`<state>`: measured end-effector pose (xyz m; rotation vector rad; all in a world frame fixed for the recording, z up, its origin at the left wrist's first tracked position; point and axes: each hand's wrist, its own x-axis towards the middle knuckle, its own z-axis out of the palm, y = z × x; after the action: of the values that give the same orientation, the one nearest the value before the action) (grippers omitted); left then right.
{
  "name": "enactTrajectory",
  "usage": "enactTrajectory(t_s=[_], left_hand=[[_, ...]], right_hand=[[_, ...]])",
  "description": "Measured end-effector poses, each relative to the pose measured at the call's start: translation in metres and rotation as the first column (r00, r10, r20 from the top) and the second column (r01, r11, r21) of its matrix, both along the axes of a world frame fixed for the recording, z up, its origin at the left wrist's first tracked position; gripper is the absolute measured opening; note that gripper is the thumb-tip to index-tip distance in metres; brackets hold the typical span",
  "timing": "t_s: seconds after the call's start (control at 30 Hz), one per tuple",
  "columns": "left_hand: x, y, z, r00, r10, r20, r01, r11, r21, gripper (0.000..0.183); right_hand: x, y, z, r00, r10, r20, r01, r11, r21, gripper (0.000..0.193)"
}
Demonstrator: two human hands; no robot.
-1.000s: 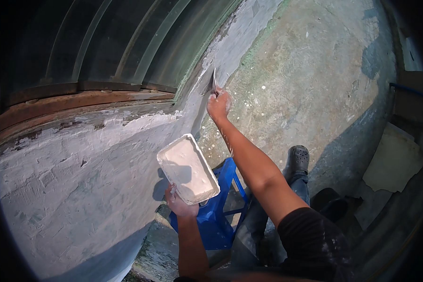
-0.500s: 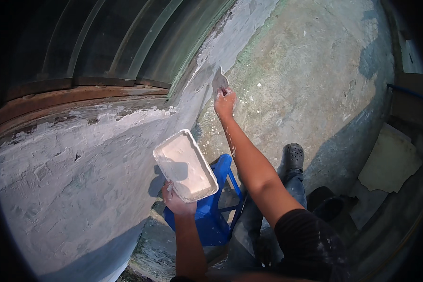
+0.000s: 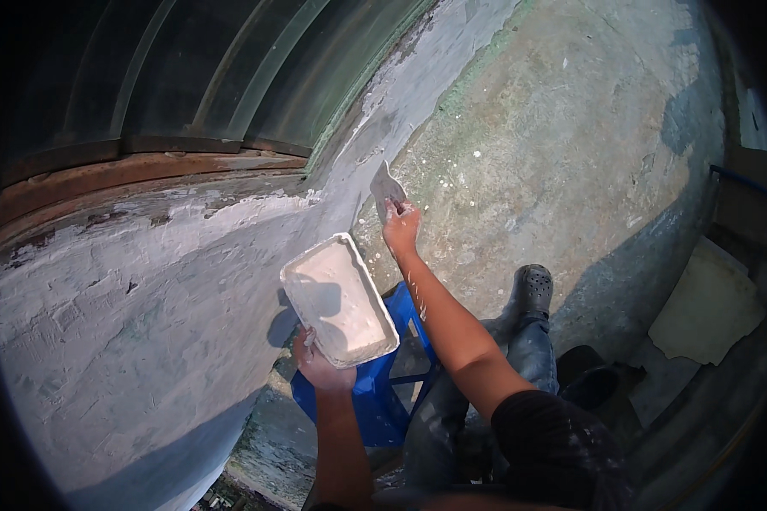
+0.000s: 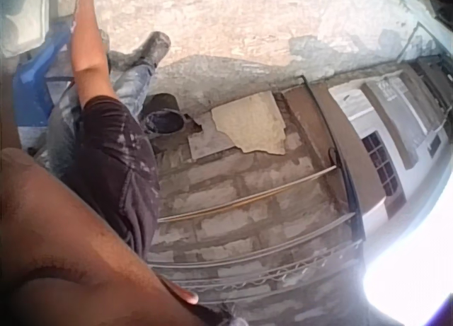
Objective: Applying plaster or filler to an exterior wall using a putty knife and a plastic tray.
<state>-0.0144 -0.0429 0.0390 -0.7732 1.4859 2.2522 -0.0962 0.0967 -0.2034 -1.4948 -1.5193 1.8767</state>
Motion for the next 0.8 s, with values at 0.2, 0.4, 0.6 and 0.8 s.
enactTrajectory(t_s=[0.2,0.4,0.6,0.8], left_hand=[[0.006,0.036,-0.012,0.999,-0.033,0.036,0.032,0.999,0.02,0.056],[0.013,0.001,-0.034,1.0,0.013,-0.007,-0.013,1.0,-0.016,0.055],[0.007,0.02,-0.064,0.991,0.12,0.064,-0.12,0.993,-0.015,0.057],[-0.001,0.072,-0.055,0.991,0.107,0.082,-0.107,0.994,-0.001,0.061]], right_hand=[[-0.02,0.084,-0.181,0.977,-0.208,0.052,0.213,0.969,-0.128,0.022],[-0.057,0.046,-0.172,0.997,0.042,-0.062,-0.055,0.97,-0.239,0.022],[-0.007,-0.039,-0.079,0.955,0.192,-0.228,-0.161,0.976,0.149,0.021],[0.056,0.049,-0.04,0.867,0.489,-0.095,-0.494,0.868,-0.039,0.033]])
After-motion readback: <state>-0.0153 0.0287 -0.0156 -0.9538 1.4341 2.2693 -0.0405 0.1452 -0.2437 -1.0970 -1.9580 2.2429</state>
